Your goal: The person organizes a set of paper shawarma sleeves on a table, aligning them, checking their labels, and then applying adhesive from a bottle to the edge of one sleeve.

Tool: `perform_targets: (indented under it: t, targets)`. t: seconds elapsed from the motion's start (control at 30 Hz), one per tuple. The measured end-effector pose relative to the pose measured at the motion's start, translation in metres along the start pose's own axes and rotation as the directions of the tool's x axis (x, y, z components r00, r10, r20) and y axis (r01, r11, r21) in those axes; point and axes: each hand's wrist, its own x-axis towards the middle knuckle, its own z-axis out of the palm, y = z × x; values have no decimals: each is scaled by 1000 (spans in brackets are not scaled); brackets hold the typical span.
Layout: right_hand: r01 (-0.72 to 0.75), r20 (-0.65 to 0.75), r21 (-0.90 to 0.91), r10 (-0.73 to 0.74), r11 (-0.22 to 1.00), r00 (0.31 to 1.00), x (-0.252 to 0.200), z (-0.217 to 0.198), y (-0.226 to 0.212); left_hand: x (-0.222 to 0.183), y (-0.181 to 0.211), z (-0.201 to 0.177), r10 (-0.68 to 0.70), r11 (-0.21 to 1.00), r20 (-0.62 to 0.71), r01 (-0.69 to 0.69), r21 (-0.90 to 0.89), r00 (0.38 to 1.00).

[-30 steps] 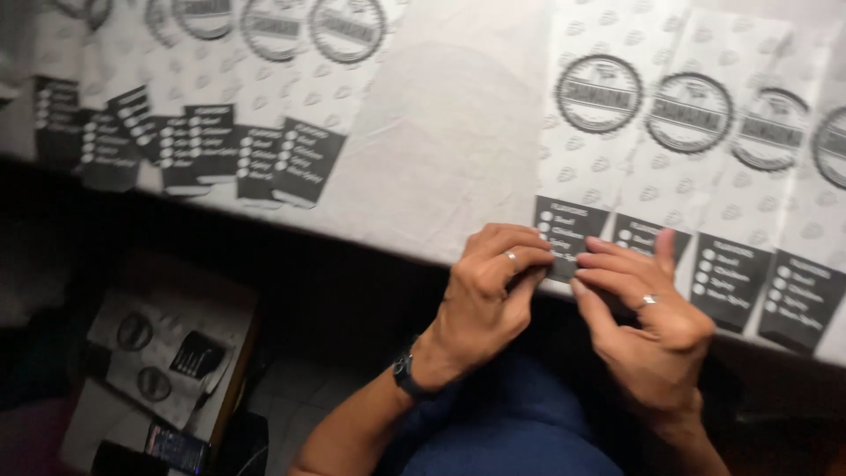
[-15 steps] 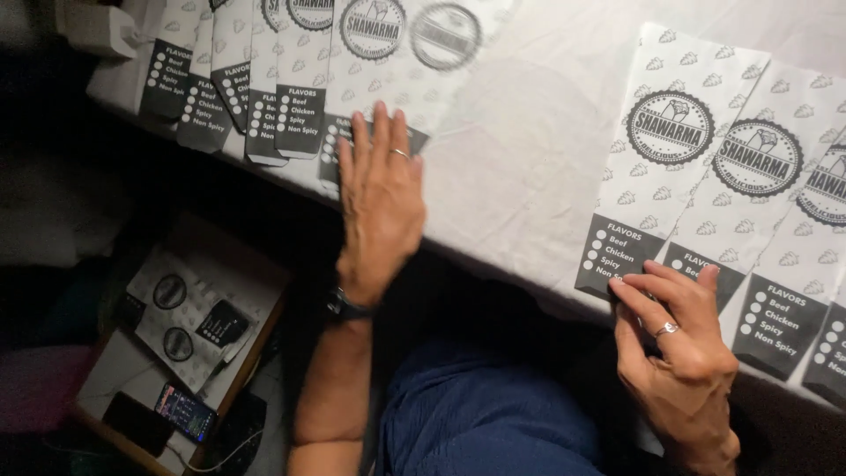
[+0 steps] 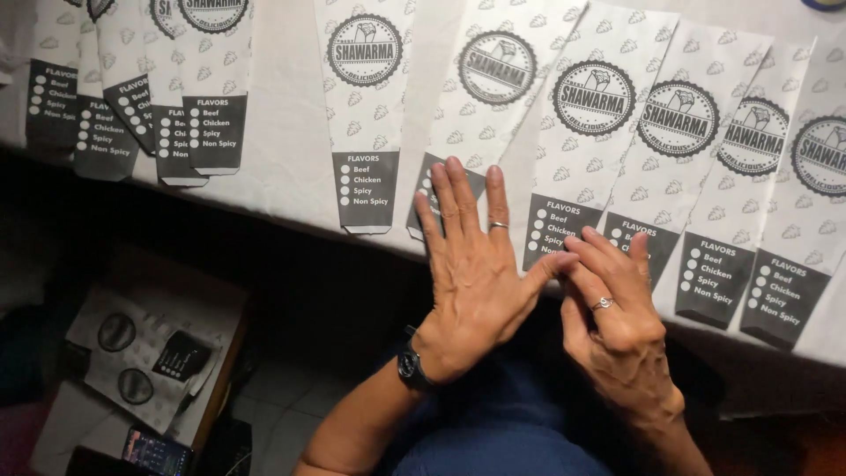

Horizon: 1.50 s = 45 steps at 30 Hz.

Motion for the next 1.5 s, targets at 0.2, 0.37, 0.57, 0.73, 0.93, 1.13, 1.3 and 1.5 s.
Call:
perform_targets:
  t: [0.2,0.37,0.57,0.73,0.93,1.13,1.3,1.5]
  targets:
    - [-28,18,-3,28,1000,999,1,-2,-1,-10,21,-6,47,967,12,-43,-252,999]
    - [-10,9,-2,10,1000,1000,2,-1,-2,-16,1,-8,30,731,-164,-133,-669,986]
    - [3,-90,68,3,998,996,14,-1,-16,-10,-91,-19,171,593,-483,-482,-646,859]
    - [209,-52,152,-203,966,978,35,24,-23,-9,-105,-4,404,523,-414,-577,-627,816]
    - [224,-69,157,-215,962,974,33,39,-15,-12,-99,3,384,491,-496,-627,-604,779]
    - [241,-95,132,-230,962,969,36,37,-16,-5,-99,8,342,442,-553,-649,-619,760]
    - [152,-110,133,-138,979,984,40,39,-21,-5,-86,4,225,481,-531,-567,-669,817]
    - [-73,-107,222,99,972,989,43,35,-31,-6,-74,0,68,525,-535,-486,-699,842]
